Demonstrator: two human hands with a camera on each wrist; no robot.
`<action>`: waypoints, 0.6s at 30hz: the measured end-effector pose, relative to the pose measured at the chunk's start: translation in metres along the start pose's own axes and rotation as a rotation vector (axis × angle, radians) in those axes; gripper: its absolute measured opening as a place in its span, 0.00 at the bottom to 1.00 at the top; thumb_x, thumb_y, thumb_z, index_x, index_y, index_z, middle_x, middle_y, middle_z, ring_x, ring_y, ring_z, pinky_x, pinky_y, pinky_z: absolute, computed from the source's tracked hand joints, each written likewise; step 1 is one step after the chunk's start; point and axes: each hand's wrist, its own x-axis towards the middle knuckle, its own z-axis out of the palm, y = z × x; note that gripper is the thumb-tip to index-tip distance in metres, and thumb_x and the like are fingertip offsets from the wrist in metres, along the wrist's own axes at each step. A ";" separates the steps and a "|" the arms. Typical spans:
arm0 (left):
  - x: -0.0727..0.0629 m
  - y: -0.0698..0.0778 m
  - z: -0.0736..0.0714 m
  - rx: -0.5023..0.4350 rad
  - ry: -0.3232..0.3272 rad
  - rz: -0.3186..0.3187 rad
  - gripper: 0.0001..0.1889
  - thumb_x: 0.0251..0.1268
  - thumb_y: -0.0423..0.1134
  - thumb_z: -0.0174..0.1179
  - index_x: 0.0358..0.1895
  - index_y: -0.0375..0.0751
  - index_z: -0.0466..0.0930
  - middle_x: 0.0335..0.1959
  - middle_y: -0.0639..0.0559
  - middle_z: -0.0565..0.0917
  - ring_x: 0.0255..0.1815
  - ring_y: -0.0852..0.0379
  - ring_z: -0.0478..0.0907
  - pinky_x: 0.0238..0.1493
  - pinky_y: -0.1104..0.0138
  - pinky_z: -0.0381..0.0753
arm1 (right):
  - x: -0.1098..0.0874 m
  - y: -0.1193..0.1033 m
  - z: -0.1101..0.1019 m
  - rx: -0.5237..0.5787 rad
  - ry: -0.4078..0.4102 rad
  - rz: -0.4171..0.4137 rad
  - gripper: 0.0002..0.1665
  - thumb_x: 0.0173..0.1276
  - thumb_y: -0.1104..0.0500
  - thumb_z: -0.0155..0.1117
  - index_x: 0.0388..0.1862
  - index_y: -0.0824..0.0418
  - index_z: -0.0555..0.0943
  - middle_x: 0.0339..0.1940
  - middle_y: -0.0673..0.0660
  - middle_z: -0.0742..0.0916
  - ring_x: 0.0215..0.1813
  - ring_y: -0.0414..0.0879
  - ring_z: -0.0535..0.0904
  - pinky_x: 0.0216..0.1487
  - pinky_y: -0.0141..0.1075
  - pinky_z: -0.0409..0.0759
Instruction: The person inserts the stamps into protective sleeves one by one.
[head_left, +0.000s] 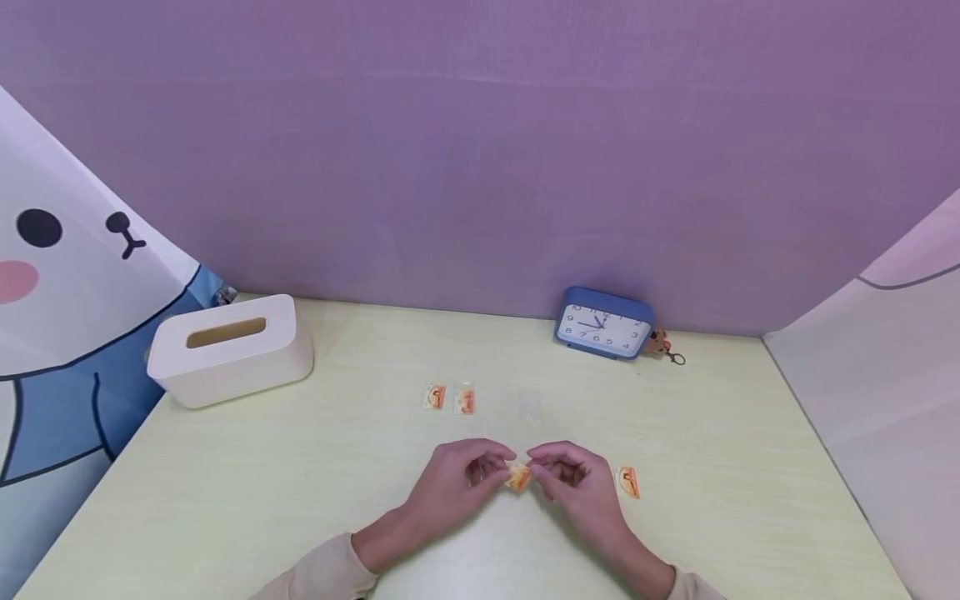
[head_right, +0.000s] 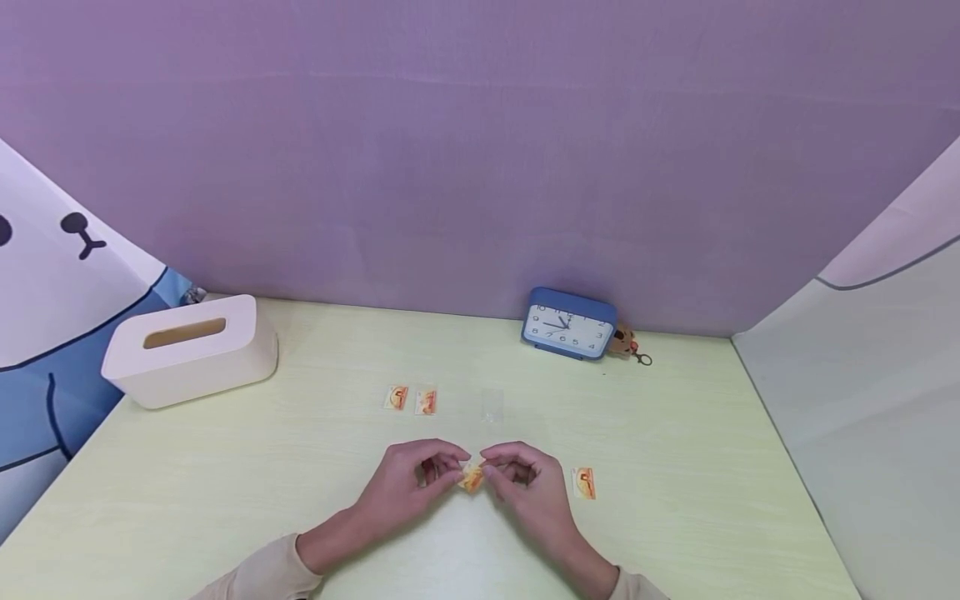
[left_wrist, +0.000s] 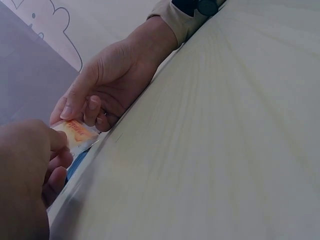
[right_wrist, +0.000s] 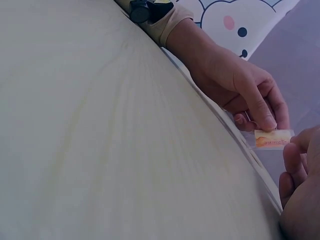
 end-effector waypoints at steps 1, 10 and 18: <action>0.000 0.000 0.000 -0.003 -0.004 -0.008 0.09 0.72 0.32 0.75 0.51 0.42 0.92 0.36 0.57 0.91 0.34 0.69 0.83 0.34 0.71 0.86 | 0.000 0.000 0.000 0.000 -0.001 -0.002 0.10 0.72 0.71 0.75 0.51 0.70 0.89 0.34 0.65 0.91 0.26 0.38 0.81 0.28 0.28 0.81; 0.000 0.001 0.000 -0.010 -0.020 -0.024 0.02 0.73 0.38 0.76 0.44 0.45 0.94 0.34 0.60 0.92 0.30 0.71 0.81 0.31 0.71 0.84 | -0.001 -0.003 0.000 -0.011 -0.002 -0.011 0.11 0.72 0.71 0.76 0.51 0.70 0.89 0.33 0.63 0.91 0.25 0.38 0.80 0.28 0.27 0.79; 0.002 0.000 -0.004 0.045 -0.007 0.000 0.03 0.72 0.34 0.76 0.40 0.48 0.93 0.32 0.61 0.92 0.30 0.72 0.82 0.31 0.72 0.84 | -0.001 -0.009 0.001 -0.076 0.084 0.006 0.12 0.69 0.70 0.79 0.50 0.65 0.91 0.32 0.56 0.90 0.27 0.41 0.81 0.31 0.29 0.80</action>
